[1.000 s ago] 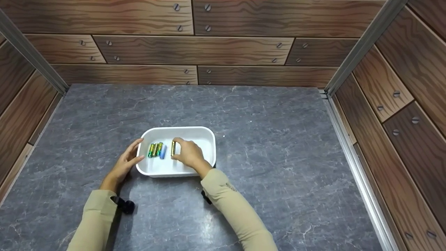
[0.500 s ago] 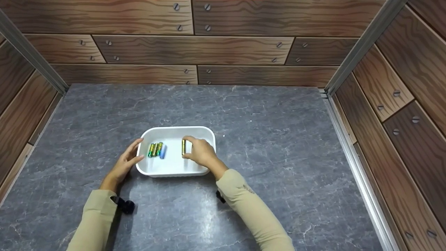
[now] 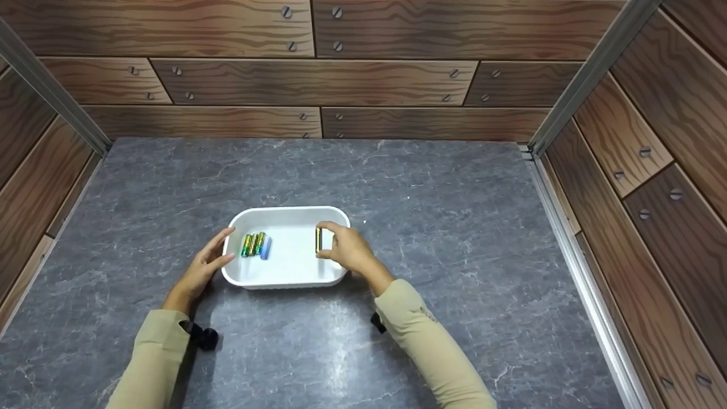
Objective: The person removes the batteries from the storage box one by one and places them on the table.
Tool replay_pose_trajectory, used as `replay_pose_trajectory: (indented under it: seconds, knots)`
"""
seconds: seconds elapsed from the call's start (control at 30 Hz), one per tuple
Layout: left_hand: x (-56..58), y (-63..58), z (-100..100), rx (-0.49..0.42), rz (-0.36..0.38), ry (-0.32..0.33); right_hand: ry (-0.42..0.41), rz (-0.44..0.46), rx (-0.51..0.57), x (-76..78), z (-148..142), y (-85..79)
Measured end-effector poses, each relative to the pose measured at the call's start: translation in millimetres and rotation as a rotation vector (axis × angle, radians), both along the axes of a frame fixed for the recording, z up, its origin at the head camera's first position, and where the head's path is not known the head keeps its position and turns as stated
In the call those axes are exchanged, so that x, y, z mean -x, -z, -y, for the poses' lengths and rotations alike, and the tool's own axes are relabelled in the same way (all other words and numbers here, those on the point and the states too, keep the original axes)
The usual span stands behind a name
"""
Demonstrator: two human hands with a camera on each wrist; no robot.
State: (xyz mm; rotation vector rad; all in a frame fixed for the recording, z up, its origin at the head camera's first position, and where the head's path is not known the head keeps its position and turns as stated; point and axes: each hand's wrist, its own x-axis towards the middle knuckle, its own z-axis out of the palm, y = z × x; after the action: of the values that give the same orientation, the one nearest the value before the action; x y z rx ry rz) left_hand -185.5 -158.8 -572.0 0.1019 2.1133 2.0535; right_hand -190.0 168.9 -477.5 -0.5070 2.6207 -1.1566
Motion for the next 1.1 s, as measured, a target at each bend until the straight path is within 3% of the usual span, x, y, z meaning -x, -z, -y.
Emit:
replay_pose_trajectory:
  seconds: [0.33,1.1]
  knots:
    - [0.9,2.7,-2,-0.018,-0.034,0.006,0.029,-0.047,0.051,-1.2,-26,4.5]
    - [1.8,2.8,0,-0.010,-0.011,0.015,0.105,0.043,0.104,0.8,-70,15.0]
